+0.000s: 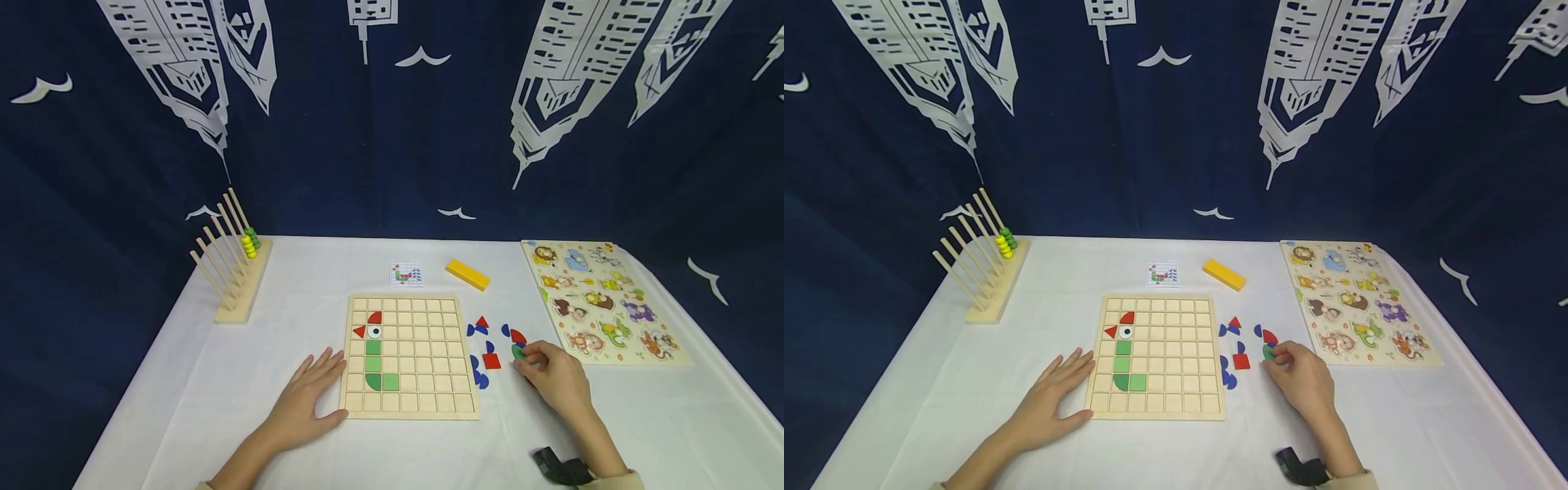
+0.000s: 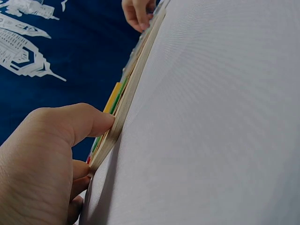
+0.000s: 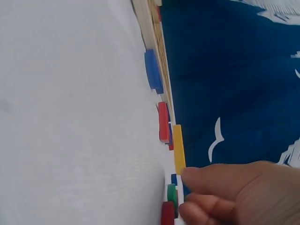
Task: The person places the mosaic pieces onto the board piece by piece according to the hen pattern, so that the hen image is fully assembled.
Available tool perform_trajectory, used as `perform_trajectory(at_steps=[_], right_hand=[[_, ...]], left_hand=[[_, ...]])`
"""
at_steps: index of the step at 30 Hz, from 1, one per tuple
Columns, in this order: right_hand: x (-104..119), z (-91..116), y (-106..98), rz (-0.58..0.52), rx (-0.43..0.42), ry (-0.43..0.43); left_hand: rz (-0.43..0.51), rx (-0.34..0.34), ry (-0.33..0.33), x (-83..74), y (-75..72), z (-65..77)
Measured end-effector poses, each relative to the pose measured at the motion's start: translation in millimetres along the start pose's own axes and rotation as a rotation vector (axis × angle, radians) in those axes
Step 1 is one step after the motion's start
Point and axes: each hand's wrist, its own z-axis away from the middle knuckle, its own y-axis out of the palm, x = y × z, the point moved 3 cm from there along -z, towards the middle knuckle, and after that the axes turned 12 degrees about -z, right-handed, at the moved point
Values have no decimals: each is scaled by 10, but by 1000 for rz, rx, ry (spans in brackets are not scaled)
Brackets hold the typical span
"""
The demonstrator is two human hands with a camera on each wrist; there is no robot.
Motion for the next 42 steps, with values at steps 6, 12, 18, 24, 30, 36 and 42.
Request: perform_trajectory(at_steps=[6,12,18,24,30,36,42], right_hand=[[-111,-15,32,31,-20,74],[-144,-46,76,20,-70,38],[-164,-59,108,15,-78,-47],[-178,-62,121,11,-114,-97],[-173,-62,118,2,-153,-134],[-168,-59,113,-6,-165,-127],[-71,-19,138,-52,-125,-154]], left_hand=[[2,5,-3,6,15,6],[-2,5,2,25,39,5],[1,1,5,19,29,6],[14,12,-3,6,13,2],[9,13,-4,7,9,5],[10,10,-6,6,5,7],[12,22,-12,-1,1,3]])
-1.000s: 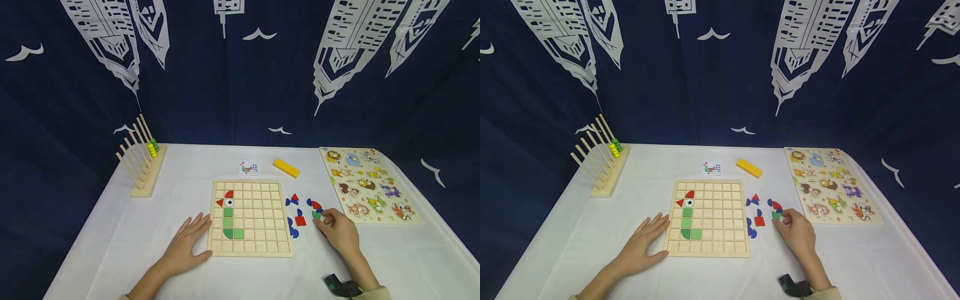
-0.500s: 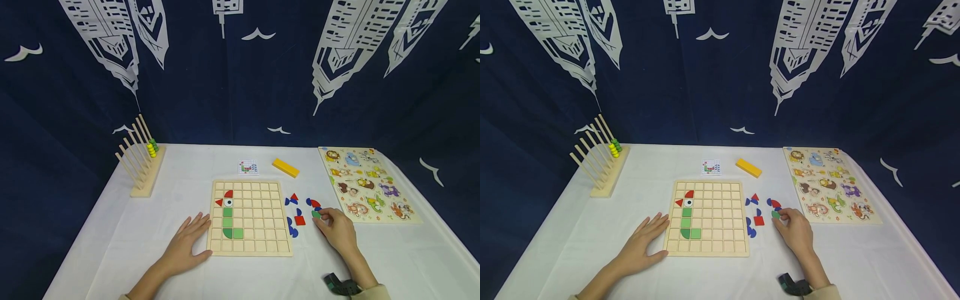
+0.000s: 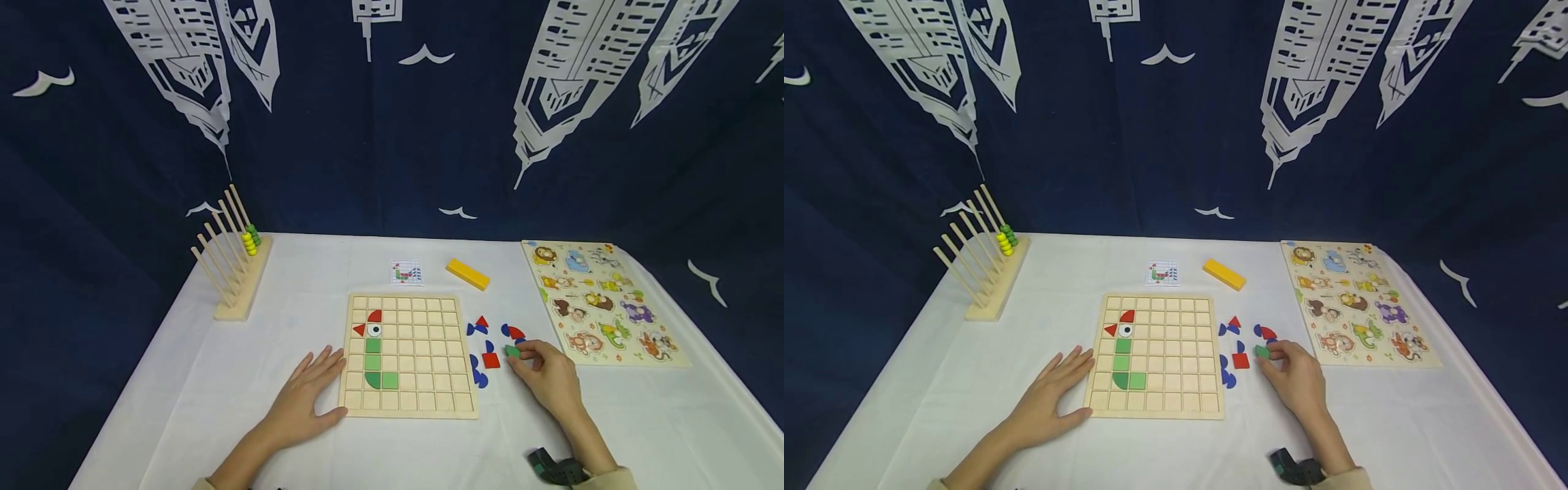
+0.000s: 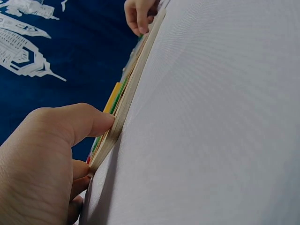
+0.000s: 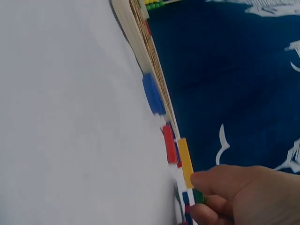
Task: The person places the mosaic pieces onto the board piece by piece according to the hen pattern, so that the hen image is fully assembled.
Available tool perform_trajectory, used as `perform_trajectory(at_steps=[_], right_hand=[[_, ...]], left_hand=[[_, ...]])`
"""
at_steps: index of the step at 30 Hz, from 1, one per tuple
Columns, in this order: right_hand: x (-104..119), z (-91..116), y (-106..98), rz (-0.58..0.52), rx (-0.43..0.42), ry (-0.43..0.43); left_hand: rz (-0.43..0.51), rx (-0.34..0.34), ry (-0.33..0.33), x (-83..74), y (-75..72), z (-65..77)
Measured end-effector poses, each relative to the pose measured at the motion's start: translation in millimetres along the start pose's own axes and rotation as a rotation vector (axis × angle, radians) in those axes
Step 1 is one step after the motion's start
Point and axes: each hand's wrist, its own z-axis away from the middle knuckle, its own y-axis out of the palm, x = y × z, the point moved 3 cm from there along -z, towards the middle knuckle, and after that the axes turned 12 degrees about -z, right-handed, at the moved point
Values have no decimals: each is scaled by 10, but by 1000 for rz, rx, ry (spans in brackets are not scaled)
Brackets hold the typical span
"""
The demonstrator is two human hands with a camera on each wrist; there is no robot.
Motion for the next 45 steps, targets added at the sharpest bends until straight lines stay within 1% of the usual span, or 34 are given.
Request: perform_trajectory(at_steps=[2,5,9,11,13,16,18,21,23,27,32,37,45], right_hand=[[90,5,32,-29,35,-42],[280,6,101,-81,105,-142],[580,2,258,-150,243,-275],[714,3,361,-181,331,-302],[832,9,470,-194,415,-310],[979,29,617,-191,523,-319],[1053,47,693,-178,576,-339],[1124,73,774,-157,625,-376],[1150,83,808,-141,637,-393],[1167,83,844,-128,625,-419],[1172,78,873,-144,593,-439],[1157,83,899,-130,545,-439],[1146,79,927,-125,502,-422]], left_hand=[[4,2,1,1,-7,-1],[6,3,5,4,-12,-2],[-1,3,6,15,-9,2],[0,1,6,21,-5,4],[1,1,8,23,0,5],[9,5,9,22,11,4],[11,7,10,19,20,0],[5,5,12,15,27,-6],[1,7,11,11,23,-10],[-4,7,12,10,9,-8],[-9,-17,19,13,2,2],[-12,-43,30,5,-3,3],[-17,-12,17,10,-2,-4]])
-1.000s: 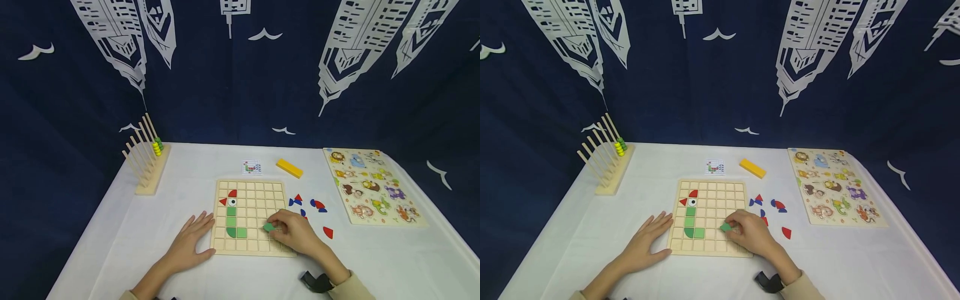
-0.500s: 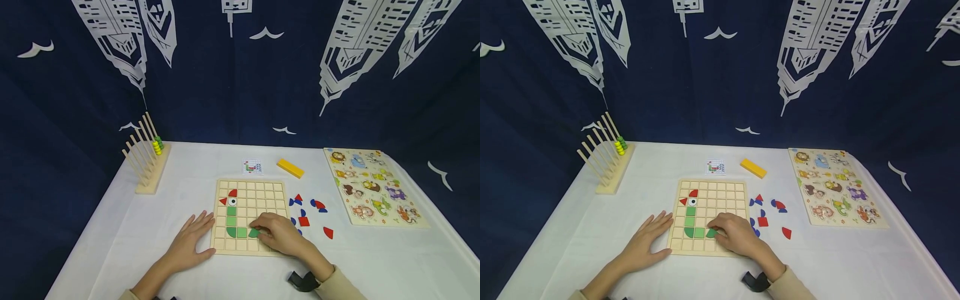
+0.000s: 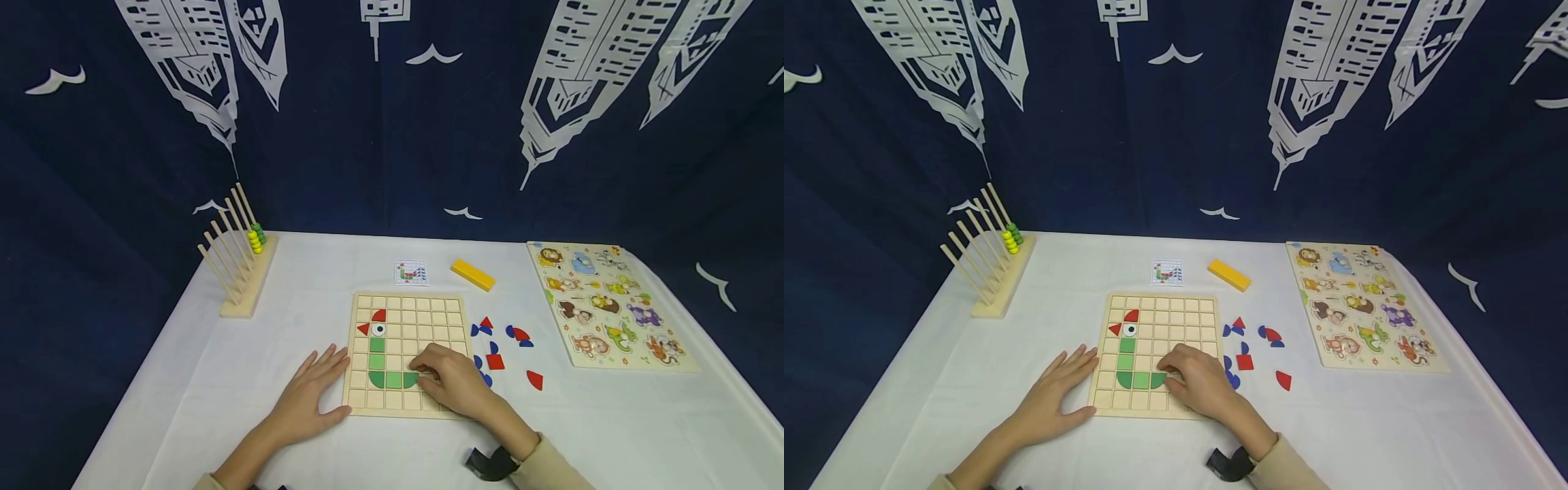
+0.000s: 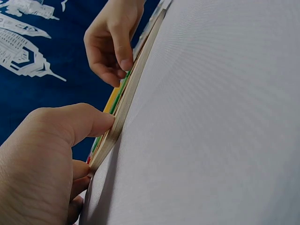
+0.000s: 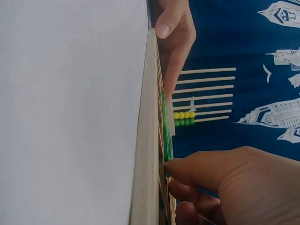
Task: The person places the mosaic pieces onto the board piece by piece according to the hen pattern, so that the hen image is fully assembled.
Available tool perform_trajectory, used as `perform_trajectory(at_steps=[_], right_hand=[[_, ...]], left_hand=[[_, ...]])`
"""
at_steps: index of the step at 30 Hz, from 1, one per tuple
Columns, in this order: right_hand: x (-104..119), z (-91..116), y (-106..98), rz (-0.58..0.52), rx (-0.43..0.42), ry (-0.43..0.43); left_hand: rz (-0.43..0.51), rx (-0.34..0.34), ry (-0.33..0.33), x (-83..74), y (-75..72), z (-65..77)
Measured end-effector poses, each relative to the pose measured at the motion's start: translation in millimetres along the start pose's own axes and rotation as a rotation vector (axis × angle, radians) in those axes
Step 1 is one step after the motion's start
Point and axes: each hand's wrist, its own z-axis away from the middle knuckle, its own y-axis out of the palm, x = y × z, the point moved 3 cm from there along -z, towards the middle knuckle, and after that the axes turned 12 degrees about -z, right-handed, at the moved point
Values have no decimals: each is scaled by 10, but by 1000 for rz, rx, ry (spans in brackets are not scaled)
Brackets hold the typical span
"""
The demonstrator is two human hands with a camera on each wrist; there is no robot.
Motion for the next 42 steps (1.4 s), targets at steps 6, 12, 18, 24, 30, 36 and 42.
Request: perform_trajectory(at_steps=[6,12,18,24,30,36,42], right_hand=[[-13,-5,6,-14,-13,2],[-35,12,-72,-20,-14,43],[-206,52,-418,12,-116,67],[-586,90,-867,111,-236,210],[-891,84,-1048,111,-192,372],[-1061,39,-984,63,-101,438],[-1116,17,-953,65,-98,435]], left_hand=[[-1,-18,1,-2,-9,4],[12,-24,-2,-12,-14,7],[24,9,-15,-14,-19,3],[9,0,-19,3,-35,12],[22,3,-17,4,-24,17],[22,13,-10,-11,-13,16],[12,-1,5,-13,-15,6]])
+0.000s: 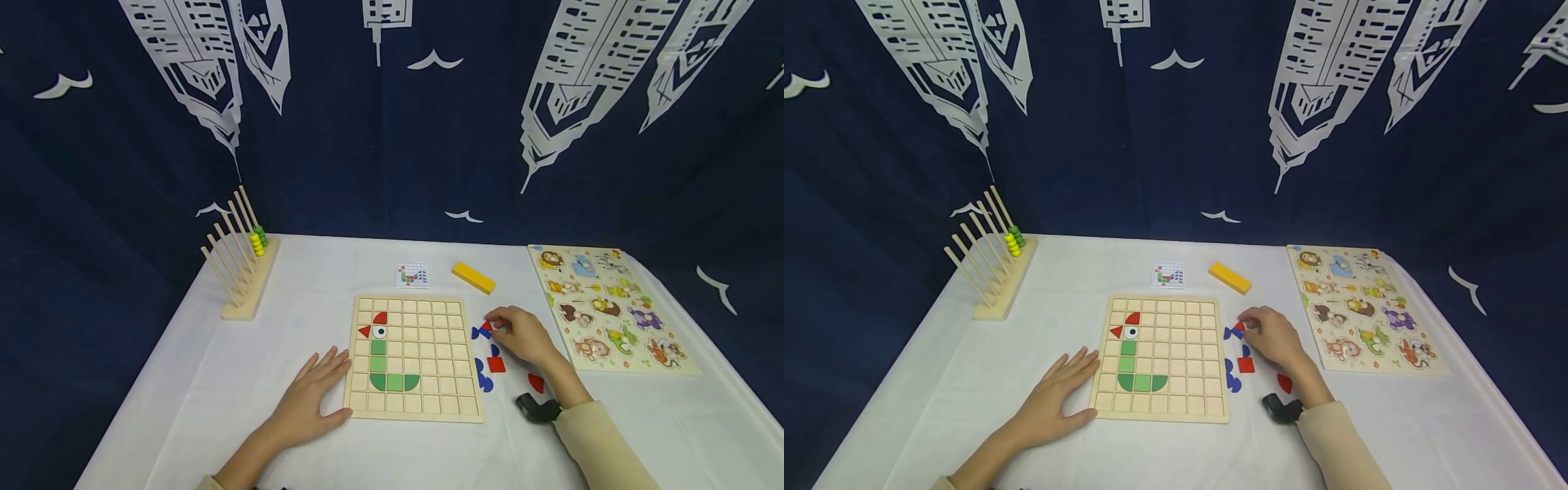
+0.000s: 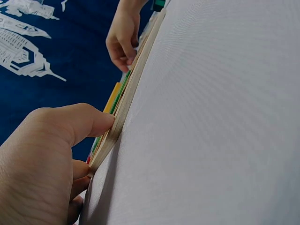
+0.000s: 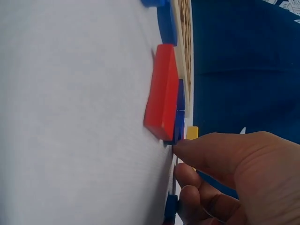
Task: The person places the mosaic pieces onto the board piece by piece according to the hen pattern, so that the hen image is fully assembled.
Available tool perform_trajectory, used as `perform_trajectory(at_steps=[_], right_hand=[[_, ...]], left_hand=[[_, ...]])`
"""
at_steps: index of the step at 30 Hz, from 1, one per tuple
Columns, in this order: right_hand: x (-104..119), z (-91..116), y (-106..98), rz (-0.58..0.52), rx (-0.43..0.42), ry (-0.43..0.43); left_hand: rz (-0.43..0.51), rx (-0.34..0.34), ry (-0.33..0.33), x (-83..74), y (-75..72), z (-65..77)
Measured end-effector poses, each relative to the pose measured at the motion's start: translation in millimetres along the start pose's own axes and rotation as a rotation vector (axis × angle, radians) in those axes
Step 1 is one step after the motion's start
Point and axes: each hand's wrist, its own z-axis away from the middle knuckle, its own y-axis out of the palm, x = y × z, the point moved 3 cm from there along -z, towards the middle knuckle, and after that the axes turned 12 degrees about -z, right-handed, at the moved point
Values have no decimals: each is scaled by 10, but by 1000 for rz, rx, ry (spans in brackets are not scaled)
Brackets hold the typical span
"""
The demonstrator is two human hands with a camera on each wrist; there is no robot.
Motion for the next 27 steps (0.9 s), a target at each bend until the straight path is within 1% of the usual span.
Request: perform_trajectory(at_steps=[7,12,14,16,19,21,24,27], right_hand=[[15,2,-12,-16,-12,11],[11,10,-38,-26,-36,47],[29,29,-45,-28,-49,57],[78,61,-39,-25,-59,51],[231,136,9,-27,-76,7],[376,203,80,-36,-76,-46],[629,322,236,-59,-59,-122],[877,448,425,-78,-19,-189]], left_hand=[[-8,-8,2,10,16,-4],[-6,-17,7,13,19,-16],[-1,-15,7,15,22,-19],[0,-13,7,17,23,-18],[0,-18,9,18,23,-15],[-5,-25,13,16,23,-12],[-6,-26,13,14,23,-9],[-11,-25,8,15,28,-3]])
